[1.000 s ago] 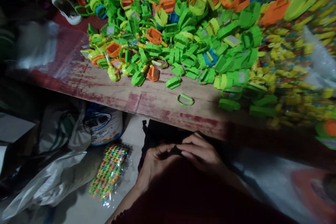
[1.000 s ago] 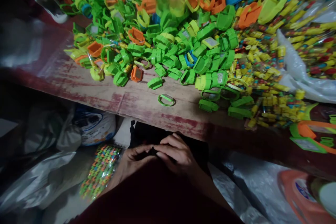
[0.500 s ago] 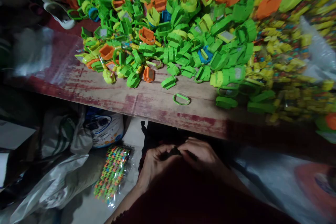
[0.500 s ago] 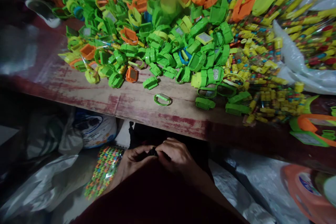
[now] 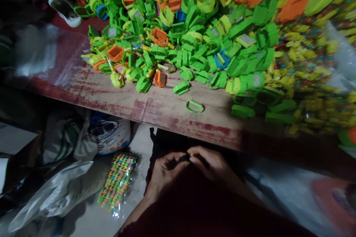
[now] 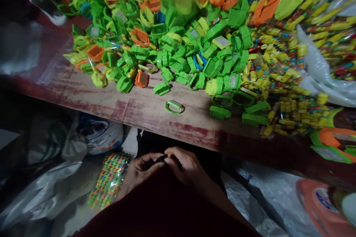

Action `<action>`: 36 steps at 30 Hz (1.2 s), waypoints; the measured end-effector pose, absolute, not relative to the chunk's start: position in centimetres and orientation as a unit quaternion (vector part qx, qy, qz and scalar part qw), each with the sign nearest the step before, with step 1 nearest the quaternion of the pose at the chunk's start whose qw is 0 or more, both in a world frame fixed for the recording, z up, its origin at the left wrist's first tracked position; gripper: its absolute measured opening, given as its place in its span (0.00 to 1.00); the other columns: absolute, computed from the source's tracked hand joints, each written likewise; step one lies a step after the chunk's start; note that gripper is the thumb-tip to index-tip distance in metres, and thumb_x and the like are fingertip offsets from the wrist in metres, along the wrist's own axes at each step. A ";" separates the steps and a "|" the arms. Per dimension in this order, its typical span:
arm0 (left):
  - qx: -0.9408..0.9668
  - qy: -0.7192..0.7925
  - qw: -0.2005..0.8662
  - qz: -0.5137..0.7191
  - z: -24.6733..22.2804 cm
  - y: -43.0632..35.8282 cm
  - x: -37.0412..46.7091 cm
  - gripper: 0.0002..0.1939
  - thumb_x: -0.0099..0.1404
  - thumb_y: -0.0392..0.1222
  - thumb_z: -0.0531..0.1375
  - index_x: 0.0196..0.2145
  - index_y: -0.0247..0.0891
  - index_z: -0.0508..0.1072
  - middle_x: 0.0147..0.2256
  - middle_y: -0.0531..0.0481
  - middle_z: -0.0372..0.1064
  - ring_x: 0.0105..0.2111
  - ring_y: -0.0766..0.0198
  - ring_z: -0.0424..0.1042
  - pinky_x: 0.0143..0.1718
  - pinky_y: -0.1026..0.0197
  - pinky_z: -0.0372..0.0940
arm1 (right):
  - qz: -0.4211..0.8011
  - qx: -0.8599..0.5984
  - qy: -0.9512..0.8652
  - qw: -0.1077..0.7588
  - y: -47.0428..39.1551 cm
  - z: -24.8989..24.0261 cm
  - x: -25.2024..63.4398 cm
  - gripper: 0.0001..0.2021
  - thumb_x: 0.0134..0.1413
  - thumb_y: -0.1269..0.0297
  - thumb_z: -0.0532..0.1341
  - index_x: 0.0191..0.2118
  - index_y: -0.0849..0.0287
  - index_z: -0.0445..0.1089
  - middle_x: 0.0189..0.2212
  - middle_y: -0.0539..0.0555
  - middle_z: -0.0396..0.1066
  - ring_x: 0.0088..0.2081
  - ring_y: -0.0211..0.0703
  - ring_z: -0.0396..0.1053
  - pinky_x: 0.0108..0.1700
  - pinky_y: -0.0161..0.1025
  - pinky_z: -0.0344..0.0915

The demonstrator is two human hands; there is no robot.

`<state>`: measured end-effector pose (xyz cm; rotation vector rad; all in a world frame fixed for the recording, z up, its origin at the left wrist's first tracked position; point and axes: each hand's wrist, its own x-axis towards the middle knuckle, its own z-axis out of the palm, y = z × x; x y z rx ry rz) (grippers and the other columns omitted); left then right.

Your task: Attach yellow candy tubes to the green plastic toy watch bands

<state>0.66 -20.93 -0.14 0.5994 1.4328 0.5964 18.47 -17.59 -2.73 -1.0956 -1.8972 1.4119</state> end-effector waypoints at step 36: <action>0.105 0.598 0.730 0.315 -1.0 -21.4 1.1 0.22 0.46 0.43 0.73 0.36 0.34 0.71 0.27 0.53 0.70 0.25 0.70 0.66 0.29 0.67 0.60 | 0.681 -0.430 -0.574 0.148 -16.4 -1.1 18.1 0.08 0.55 0.67 0.54 0.37 0.59 0.70 0.34 0.52 0.73 0.36 0.41 0.70 0.39 0.36 0.64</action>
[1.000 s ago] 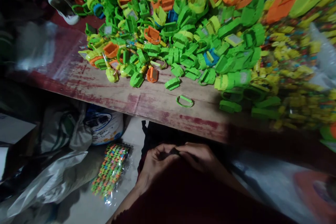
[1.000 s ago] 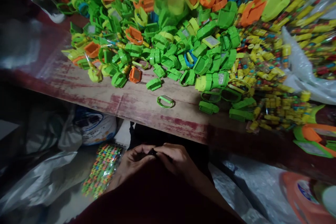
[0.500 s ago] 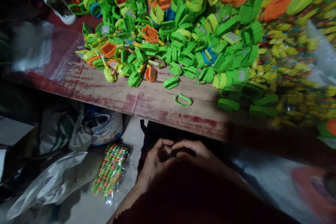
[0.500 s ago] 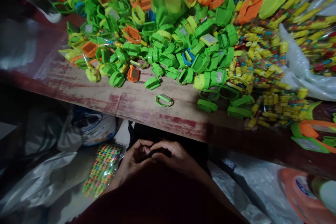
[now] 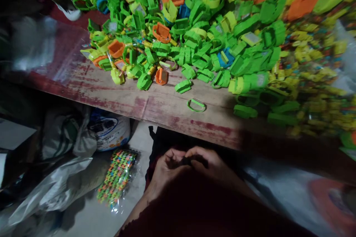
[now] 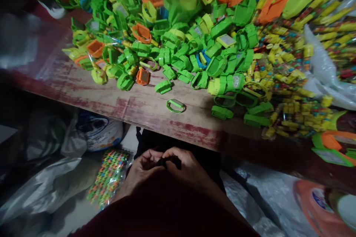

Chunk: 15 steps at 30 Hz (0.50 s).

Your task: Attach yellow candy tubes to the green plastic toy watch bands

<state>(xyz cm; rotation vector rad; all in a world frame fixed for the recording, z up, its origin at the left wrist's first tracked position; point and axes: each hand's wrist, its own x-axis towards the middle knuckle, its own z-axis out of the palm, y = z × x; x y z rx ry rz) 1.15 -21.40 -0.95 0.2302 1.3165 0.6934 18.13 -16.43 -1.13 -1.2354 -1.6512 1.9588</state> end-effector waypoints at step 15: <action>0.134 0.481 0.839 0.214 -0.9 -18.3 -2.2 0.20 0.48 0.37 0.70 0.41 0.34 0.75 0.32 0.50 0.70 0.32 0.68 0.65 0.35 0.67 0.57 | 0.519 -0.302 -0.726 0.335 -17.3 -3.6 18.2 0.10 0.60 0.74 0.56 0.43 0.61 0.73 0.35 0.57 0.76 0.34 0.38 0.74 0.35 0.32 0.70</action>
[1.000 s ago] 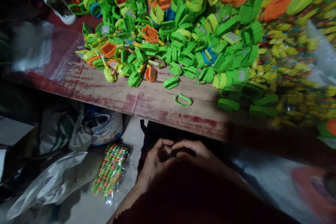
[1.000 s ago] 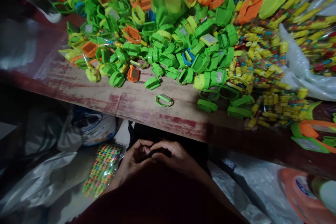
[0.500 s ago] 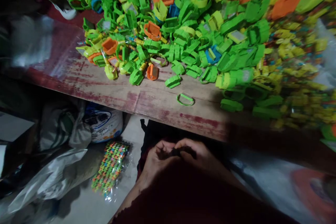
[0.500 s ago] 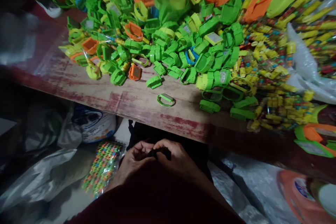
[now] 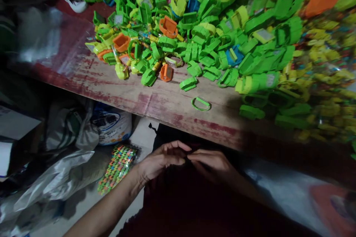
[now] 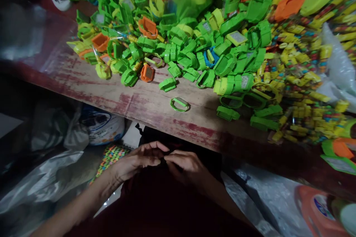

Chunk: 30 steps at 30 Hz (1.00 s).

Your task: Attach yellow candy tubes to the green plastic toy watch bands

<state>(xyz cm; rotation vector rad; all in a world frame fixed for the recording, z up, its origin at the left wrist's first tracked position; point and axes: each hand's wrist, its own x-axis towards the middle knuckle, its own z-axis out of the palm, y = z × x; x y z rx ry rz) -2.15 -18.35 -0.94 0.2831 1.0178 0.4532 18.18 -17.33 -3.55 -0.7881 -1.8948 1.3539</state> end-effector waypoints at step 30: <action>0.072 0.633 0.722 0.269 0.8 -20.2 1.6 0.27 0.43 0.52 0.73 0.37 0.33 0.76 0.30 0.50 0.74 0.26 0.69 0.67 0.28 0.66 0.60 | 0.396 -0.508 -0.726 0.242 -17.2 -3.0 17.6 0.09 0.56 0.68 0.51 0.29 0.58 0.67 0.23 0.49 0.67 0.24 0.36 0.66 0.29 0.32 0.61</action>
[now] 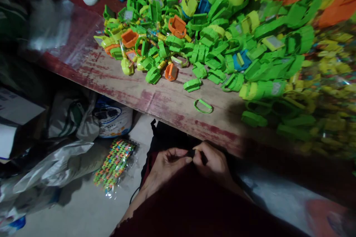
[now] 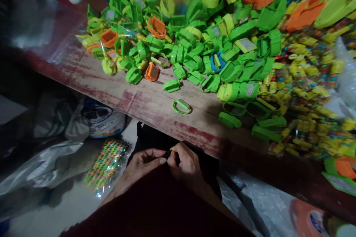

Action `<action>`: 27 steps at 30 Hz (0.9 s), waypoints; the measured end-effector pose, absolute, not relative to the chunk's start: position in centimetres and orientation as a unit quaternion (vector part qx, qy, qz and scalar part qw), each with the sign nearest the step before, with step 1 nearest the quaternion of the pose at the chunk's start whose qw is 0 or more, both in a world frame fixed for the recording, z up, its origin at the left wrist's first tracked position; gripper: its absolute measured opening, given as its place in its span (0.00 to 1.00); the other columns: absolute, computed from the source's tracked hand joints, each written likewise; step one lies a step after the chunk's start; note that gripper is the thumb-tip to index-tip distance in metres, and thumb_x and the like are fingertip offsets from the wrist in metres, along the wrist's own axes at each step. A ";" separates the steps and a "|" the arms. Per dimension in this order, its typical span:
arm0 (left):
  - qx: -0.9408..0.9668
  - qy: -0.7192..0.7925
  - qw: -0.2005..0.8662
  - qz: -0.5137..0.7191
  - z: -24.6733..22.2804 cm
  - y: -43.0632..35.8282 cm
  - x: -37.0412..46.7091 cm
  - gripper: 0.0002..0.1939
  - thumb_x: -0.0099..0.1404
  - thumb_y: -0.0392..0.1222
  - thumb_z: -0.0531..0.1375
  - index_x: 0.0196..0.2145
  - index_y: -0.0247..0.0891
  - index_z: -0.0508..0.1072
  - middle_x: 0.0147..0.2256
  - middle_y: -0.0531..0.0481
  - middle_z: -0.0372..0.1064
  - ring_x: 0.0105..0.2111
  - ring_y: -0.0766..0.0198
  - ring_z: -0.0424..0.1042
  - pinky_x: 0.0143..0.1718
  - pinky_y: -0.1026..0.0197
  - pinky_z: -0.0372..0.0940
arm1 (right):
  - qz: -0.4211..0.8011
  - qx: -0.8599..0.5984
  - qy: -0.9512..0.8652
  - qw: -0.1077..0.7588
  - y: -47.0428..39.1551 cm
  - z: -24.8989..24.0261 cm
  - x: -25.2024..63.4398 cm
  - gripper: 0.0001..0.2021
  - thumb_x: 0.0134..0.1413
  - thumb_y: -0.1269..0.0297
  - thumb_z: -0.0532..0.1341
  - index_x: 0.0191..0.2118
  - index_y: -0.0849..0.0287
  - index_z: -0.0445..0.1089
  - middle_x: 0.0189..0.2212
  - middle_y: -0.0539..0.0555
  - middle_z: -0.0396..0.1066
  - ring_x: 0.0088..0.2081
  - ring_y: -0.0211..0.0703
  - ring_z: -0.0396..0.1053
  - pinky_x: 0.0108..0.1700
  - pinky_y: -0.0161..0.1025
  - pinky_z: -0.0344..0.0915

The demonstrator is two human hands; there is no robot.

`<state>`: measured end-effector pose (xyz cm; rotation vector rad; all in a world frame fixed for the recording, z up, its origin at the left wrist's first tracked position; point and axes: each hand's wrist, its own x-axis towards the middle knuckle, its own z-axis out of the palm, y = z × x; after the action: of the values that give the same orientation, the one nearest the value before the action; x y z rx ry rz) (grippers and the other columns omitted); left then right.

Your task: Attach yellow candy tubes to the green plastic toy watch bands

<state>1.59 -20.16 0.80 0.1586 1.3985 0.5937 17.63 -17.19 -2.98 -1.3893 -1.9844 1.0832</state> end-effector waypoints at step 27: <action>0.231 0.691 0.666 0.159 1.3 -18.7 3.9 0.20 0.54 0.55 0.66 0.33 0.33 0.76 0.27 0.51 0.72 0.27 0.65 0.67 0.28 0.65 0.60 | 0.431 -0.394 -0.774 0.246 -17.0 -3.6 20.5 0.18 0.68 0.61 0.45 0.42 0.61 0.71 0.29 0.55 0.72 0.30 0.39 0.71 0.34 0.33 0.67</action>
<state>3.91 -18.69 1.33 0.5223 1.5604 0.3595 20.45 -16.99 -3.63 -1.0743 -2.1121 1.1752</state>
